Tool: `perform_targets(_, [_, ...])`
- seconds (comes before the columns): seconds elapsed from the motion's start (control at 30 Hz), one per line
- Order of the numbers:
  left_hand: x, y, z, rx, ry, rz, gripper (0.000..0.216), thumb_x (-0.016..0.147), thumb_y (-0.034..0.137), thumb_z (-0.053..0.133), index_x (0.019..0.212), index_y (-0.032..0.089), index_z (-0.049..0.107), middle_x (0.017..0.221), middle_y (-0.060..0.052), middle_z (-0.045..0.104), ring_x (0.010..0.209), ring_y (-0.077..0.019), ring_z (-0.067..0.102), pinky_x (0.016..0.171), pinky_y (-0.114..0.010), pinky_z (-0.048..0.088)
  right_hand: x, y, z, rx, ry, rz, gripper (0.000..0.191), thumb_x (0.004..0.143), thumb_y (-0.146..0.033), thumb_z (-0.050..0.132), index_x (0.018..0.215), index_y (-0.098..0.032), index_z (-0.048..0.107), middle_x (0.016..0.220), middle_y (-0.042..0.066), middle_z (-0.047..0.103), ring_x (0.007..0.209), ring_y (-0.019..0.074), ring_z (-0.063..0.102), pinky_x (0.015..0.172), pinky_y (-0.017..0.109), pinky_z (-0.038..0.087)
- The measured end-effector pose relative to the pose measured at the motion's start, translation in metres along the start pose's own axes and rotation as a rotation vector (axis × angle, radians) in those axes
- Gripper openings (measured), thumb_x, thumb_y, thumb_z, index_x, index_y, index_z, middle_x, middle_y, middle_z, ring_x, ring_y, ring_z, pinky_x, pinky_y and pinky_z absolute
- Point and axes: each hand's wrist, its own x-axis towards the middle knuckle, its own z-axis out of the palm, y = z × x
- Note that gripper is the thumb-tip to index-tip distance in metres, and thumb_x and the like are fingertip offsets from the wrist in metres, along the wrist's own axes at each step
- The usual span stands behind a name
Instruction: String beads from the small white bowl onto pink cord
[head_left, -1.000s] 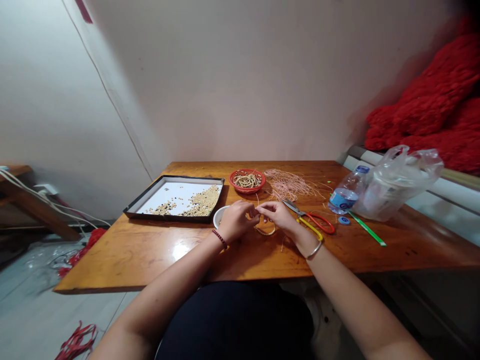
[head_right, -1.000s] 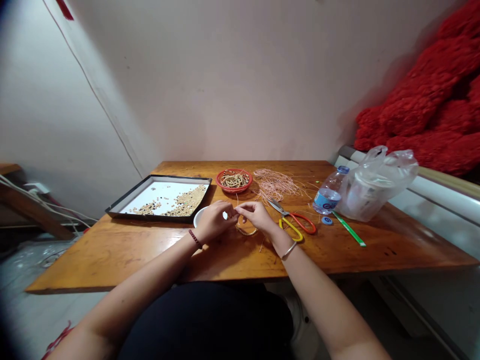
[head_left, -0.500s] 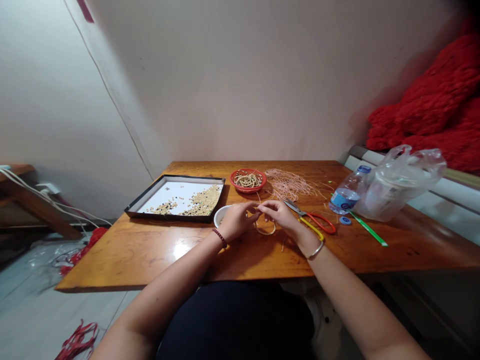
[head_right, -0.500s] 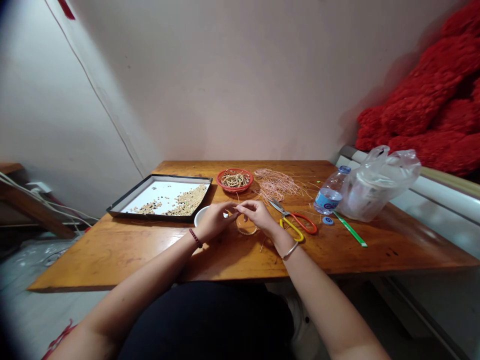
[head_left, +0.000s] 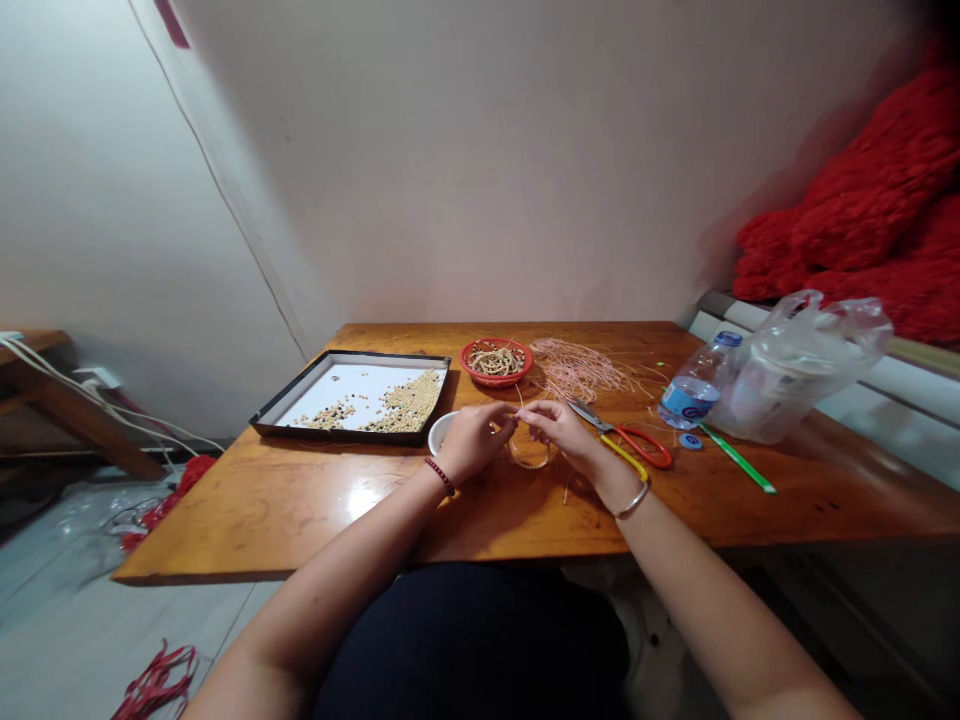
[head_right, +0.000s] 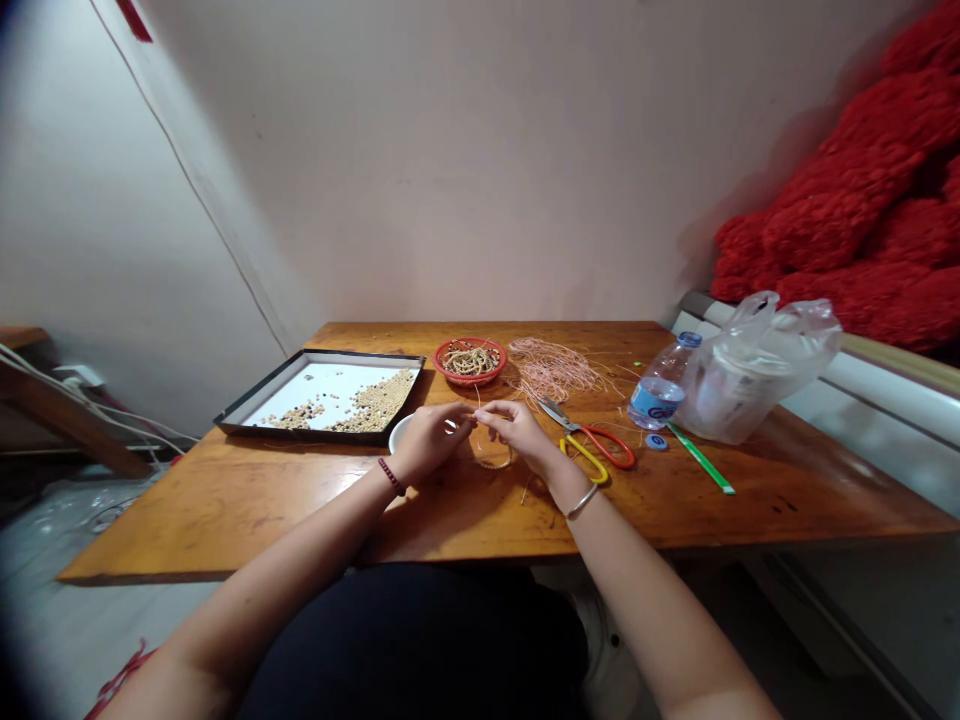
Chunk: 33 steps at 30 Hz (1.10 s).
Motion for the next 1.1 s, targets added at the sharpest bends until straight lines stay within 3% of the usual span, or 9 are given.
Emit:
perform_targets(0.27, [0.001,-0.003,0.0,-0.033,0.061,0.002,0.018,0.086,0.036,0.056,0.087,0.022,0.067,0.082,0.0,0.072,0.073,-0.0132,0.067,0.068,-0.022,0.048,0.0,-0.002,-0.001,0.039,0.102,0.053,0.032,0.068,-0.047,0.068,0.078,-0.017,0.066,0.061,-0.001,0.056,0.053,0.008,0.047,0.046,0.02,0.03])
perform_targets(0.63, [0.003,-0.004,-0.002,0.016,0.133,-0.04,0.016,0.089,0.033,0.051,0.087,0.021,0.062,0.088,-0.002,0.071,0.078,-0.015,0.066,0.07,-0.025,0.048,0.008,0.0,-0.007,0.092,0.238,0.101,0.036,0.064,-0.05,0.067,0.076,-0.017,0.058,0.088,0.002,0.063,0.049,0.0049,0.052,0.039,0.016,0.032])
perform_targets(1.1, [0.006,-0.003,-0.003,-0.058,0.09,-0.185,0.011,0.093,0.033,0.04,0.093,0.023,0.045,0.093,-0.003,0.072,0.081,-0.0177,0.067,0.067,-0.026,0.047,0.015,0.013,-0.013,0.093,0.375,0.1,0.038,0.069,-0.055,0.057,0.082,-0.021,0.045,0.086,-0.001,0.055,0.05,0.0075,0.057,0.034,0.015,0.034])
